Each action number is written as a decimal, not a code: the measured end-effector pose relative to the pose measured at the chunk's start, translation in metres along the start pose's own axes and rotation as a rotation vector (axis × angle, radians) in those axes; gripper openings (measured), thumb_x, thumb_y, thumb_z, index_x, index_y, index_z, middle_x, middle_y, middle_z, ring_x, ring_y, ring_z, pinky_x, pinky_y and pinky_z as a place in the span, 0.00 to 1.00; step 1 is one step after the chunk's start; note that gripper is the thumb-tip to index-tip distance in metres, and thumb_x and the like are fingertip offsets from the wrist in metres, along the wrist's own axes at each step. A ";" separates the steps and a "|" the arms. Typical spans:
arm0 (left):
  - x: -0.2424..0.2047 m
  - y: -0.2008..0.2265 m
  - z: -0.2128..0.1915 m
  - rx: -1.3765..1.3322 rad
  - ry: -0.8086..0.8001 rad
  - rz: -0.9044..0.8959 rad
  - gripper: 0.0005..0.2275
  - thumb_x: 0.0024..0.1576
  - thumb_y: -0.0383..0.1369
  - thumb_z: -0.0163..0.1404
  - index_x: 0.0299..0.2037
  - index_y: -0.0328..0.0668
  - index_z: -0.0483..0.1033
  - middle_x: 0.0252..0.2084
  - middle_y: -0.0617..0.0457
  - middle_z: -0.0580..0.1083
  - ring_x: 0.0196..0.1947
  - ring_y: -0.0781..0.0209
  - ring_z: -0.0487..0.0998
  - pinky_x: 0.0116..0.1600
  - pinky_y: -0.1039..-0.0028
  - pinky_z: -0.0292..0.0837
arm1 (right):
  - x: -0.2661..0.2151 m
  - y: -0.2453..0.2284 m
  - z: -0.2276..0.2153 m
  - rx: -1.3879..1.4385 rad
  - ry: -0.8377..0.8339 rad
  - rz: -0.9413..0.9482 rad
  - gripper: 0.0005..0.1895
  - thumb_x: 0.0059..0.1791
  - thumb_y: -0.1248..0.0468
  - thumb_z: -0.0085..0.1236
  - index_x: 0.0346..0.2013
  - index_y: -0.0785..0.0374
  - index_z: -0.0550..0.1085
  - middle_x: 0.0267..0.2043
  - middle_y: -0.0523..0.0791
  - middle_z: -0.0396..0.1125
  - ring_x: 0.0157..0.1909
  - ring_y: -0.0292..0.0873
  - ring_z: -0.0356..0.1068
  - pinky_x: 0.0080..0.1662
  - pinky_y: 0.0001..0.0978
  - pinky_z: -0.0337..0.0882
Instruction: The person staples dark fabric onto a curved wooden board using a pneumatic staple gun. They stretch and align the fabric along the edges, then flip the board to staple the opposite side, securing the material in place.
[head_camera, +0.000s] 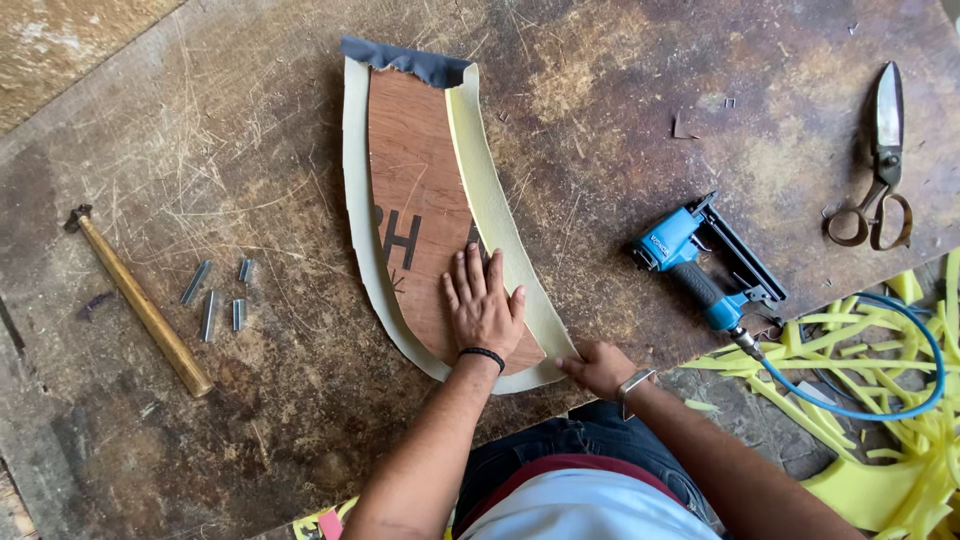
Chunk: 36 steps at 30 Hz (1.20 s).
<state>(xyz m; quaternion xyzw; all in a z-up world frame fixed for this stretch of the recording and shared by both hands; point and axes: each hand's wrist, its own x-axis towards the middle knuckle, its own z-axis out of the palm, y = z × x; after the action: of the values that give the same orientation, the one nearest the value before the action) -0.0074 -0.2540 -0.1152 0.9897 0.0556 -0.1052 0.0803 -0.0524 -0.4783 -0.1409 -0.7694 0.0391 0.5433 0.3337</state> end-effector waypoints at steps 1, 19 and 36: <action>-0.001 0.000 0.000 0.013 -0.022 -0.009 0.31 0.62 0.53 0.37 0.74 0.51 0.53 0.79 0.42 0.42 0.78 0.42 0.39 0.77 0.45 0.26 | 0.000 0.002 0.002 -0.058 0.049 -0.062 0.24 0.50 0.41 0.54 0.40 0.58 0.80 0.31 0.49 0.75 0.37 0.49 0.77 0.43 0.44 0.75; -0.002 0.006 0.002 -0.039 0.033 0.035 0.34 0.59 0.52 0.44 0.74 0.48 0.52 0.79 0.39 0.42 0.78 0.39 0.37 0.76 0.42 0.27 | 0.028 -0.068 0.029 -0.343 0.069 -0.244 0.22 0.50 0.43 0.50 0.36 0.54 0.81 0.30 0.52 0.77 0.27 0.47 0.74 0.36 0.41 0.74; -0.012 -0.027 -0.057 0.167 -0.424 0.372 0.60 0.44 0.56 0.65 0.78 0.59 0.28 0.79 0.37 0.25 0.77 0.40 0.23 0.74 0.48 0.18 | -0.013 -0.075 0.001 0.494 0.045 0.257 0.15 0.51 0.58 0.53 0.39 0.64 0.82 0.26 0.48 0.74 0.19 0.38 0.65 0.23 0.32 0.65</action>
<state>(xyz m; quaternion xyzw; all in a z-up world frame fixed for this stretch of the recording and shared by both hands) -0.0113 -0.2185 -0.0615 0.9419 -0.1536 -0.2975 0.0262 -0.0272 -0.4238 -0.0947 -0.6652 0.2751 0.5380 0.4385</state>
